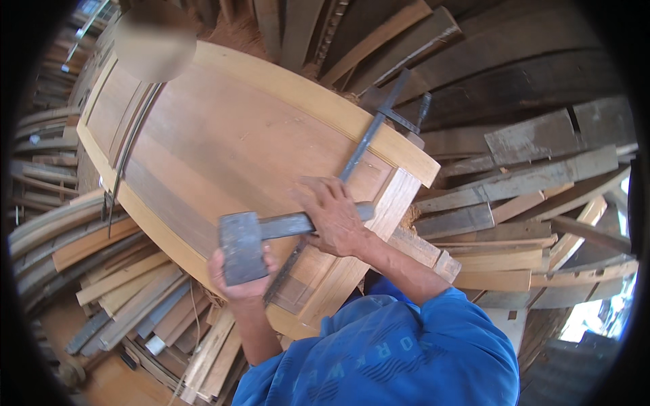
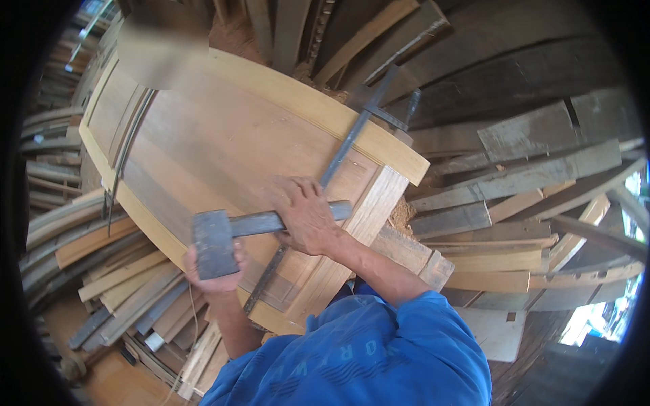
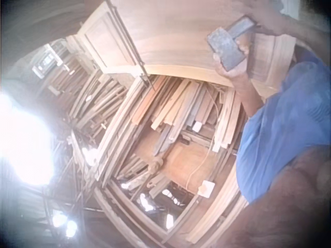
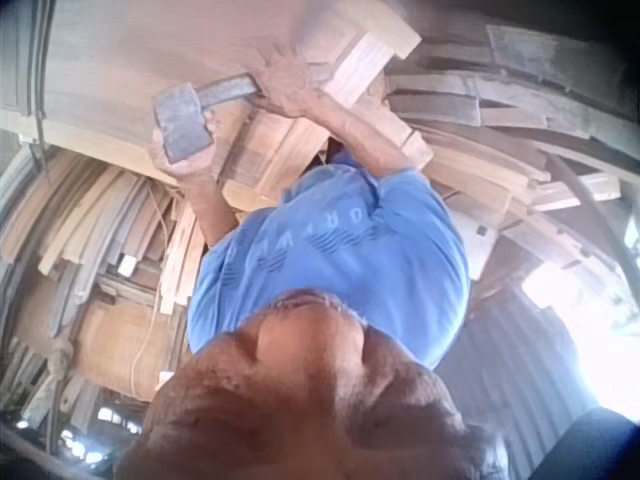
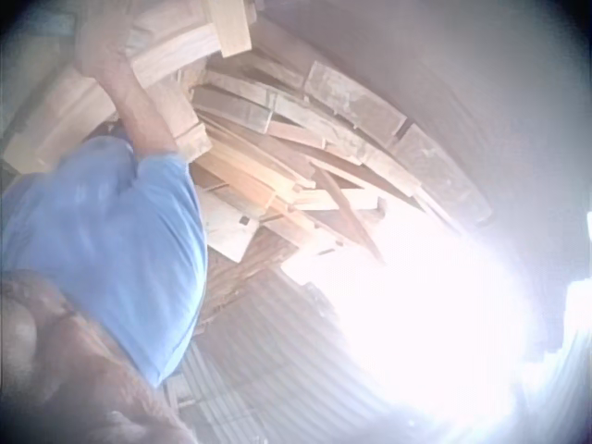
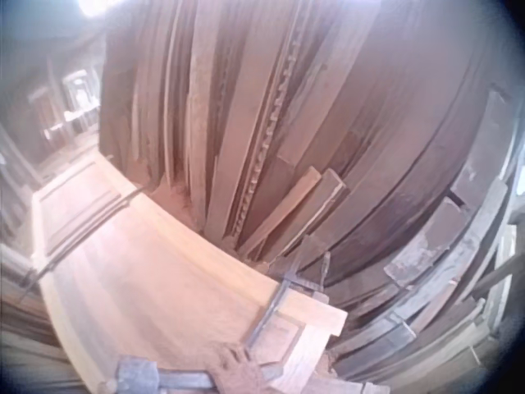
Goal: The person measures a wooden door panel using a large square and applies adhesive to a small wooden piece before attaching it to the frame.
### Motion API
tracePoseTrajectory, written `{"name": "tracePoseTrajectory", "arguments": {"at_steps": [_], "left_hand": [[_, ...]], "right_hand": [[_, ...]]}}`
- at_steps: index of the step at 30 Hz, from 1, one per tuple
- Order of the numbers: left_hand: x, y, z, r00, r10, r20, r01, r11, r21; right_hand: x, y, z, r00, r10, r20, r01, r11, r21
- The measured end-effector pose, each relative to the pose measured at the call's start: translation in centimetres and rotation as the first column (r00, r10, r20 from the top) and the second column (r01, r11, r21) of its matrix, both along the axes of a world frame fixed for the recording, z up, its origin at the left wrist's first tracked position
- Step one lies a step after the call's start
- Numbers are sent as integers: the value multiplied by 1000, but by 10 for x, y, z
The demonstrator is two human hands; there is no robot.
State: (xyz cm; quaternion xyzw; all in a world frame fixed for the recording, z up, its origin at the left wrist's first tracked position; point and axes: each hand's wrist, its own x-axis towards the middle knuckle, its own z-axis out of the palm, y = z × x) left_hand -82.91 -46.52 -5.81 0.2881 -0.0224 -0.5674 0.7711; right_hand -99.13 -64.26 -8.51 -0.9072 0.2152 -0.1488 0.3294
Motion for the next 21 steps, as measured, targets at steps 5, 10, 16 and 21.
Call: {"name": "tracePoseTrajectory", "arguments": {"at_steps": [5,10,16,21], "left_hand": [[-90,-78,-41,954,-199,-225,229,967,115],[-163,-88,-186,794,-477,376,322,855,406],[-185,-89,-231,-581,-537,611,-120,799,589],[-186,-87,-240,-611,-519,598,-127,809,574]], "right_hand": [[-81,1,-39,913,-346,-215,394,885,247],[-192,17,-76,786,-493,-374,609,723,327],[-333,57,-117,208,-839,-502,618,-285,732],[-478,96,-134,-266,-801,-536,294,-597,746]]}}
